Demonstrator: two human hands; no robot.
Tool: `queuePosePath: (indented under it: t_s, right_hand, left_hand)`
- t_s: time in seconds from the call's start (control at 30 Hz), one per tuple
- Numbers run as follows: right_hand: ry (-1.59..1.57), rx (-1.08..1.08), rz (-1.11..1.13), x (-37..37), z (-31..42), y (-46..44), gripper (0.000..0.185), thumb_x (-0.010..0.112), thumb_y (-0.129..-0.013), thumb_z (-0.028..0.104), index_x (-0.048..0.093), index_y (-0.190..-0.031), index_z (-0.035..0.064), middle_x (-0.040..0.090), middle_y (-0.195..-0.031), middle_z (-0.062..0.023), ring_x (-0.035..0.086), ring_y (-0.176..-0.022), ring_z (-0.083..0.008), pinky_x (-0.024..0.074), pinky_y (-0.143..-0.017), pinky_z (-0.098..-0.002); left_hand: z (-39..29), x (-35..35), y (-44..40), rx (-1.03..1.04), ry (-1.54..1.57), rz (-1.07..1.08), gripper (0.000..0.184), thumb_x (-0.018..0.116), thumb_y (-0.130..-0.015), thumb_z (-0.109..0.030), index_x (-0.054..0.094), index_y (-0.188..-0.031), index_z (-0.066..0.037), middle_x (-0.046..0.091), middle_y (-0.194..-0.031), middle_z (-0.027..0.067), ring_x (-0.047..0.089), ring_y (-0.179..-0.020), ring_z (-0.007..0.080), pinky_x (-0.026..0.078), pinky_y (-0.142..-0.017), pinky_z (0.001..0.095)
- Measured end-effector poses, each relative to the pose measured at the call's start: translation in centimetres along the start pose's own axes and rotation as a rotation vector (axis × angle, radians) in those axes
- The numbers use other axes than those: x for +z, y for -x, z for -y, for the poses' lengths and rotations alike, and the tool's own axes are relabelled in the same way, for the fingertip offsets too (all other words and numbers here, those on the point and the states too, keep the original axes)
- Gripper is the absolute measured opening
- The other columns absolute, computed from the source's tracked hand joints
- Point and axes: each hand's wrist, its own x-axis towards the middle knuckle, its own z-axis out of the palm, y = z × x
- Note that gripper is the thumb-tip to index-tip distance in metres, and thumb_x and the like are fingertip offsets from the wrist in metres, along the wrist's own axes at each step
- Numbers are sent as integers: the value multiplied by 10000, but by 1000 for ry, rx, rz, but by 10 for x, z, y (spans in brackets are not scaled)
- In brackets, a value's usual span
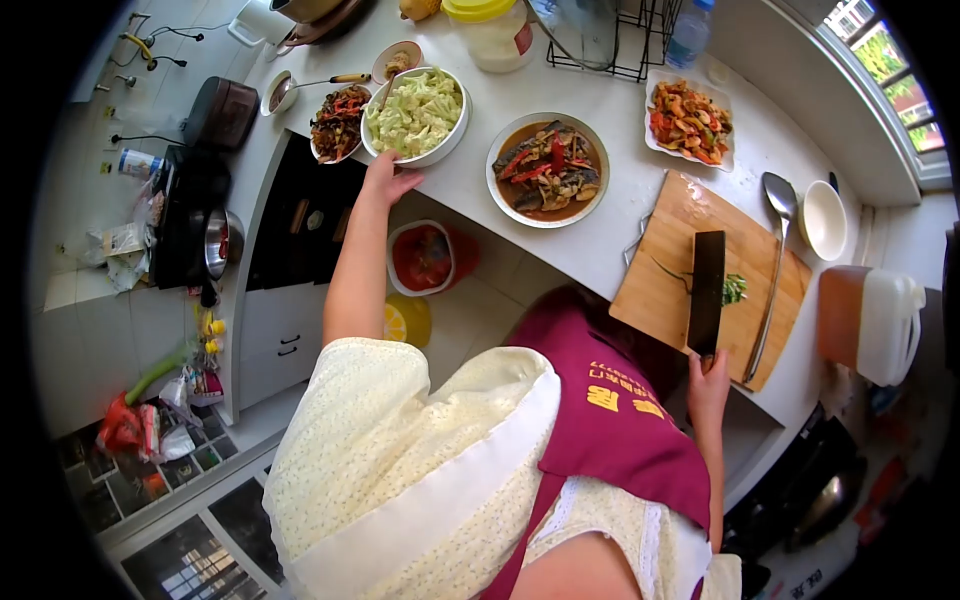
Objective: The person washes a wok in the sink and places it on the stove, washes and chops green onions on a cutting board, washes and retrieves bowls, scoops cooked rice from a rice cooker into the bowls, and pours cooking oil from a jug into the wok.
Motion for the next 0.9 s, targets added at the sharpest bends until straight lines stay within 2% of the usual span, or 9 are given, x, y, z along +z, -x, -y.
queuePosePath:
  t_s: [0.07, 0.17, 0.3, 0.5, 0.6, 0.7, 0.73, 0.8, 0.9]
  right_hand:
    - [-78, 113, 83, 5, -18, -15, 253, 597, -871, 205, 463, -963, 12, 557, -722, -141, 564, -621, -281, 448, -579, -364]
    - [-699, 263, 265, -2, -6, -27, 210, 554, -910, 240, 428, -939, 75, 477, -617, -13, 474, -455, -104, 426, -435, -249]
    - [-687, 307, 215, 5, -24, -49, 250, 568, -902, 299, 462, -889, 73, 514, -639, -25, 514, -476, -116, 421, -437, -257]
    - [286, -54, -31, -5, -47, -66, 363, 619, -844, 354, 536, -813, 2, 618, -767, -156, 604, -684, -294, 458, -607, -394]
    - [325, -4, -4, -5, -43, -62, 356, 625, -829, 340, 561, -861, -10, 620, -813, -195, 592, -785, -359, 449, -692, -429]
    - [274, -3, 10, -6, -38, -58, 346, 617, -834, 322, 573, -941, -5, 624, -820, -195, 605, -808, -345, 461, -708, -411]
    - [243, -1, -29, -6, -32, -56, 374, 612, -836, 309, 553, -1041, 1, 624, -883, -193, 606, -838, -342, 469, -734, -402]
    - [219, -9, -38, -13, -11, -57, 437, 605, -848, 270, 491, -1185, 16, 587, -1078, -170, 617, -847, -282, 483, -744, -374]
    - [68, -73, -27, -18, 21, -63, 431, 605, -849, 208, 472, -1212, 18, 579, -1047, -148, 610, -807, -229, 491, -736, -350]
  left_hand:
    - [9, -9, -27, -39, 190, 151, 541, 456, -828, -116, 267, -1322, -7, 382, -1275, 227, 445, -1148, 416, 458, -885, 564]
    - [20, -11, -32, -40, 342, 216, 563, 444, -811, -97, 264, -1337, -6, 370, -1311, 226, 428, -1163, 423, 384, -954, 599]
    - [24, 0, -30, -7, 454, 163, 556, 412, -809, -66, 271, -1344, -9, 351, -1330, 243, 410, -1183, 435, 367, -959, 616]
    - [34, 0, -14, -16, 411, 104, 539, 380, -796, -34, 297, -1328, -8, 384, -1297, 231, 450, -1155, 407, 441, -893, 606]
    - [46, -15, 32, -1, 365, 83, 565, 409, -767, -59, 318, -1324, -21, 425, -1271, 214, 470, -1138, 387, 430, -913, 588]
    - [72, -47, 45, 9, 313, 215, 603, 452, -719, -120, 365, -1310, -38, 484, -1235, 176, 491, -1121, 364, 404, -940, 551]
    - [78, -52, 49, 26, 302, 255, 575, 433, -751, -120, 362, -1316, -45, 479, -1260, 166, 495, -1126, 352, 416, -933, 540]
    - [85, -54, 57, 31, 352, 274, 539, 414, -785, -118, 369, -1318, -52, 482, -1273, 155, 498, -1134, 332, 425, -930, 525]
    - [91, -60, 55, 42, 374, 361, 585, 421, -778, -101, 323, -1353, -51, 440, -1326, 154, 464, -1185, 334, 429, -950, 511]
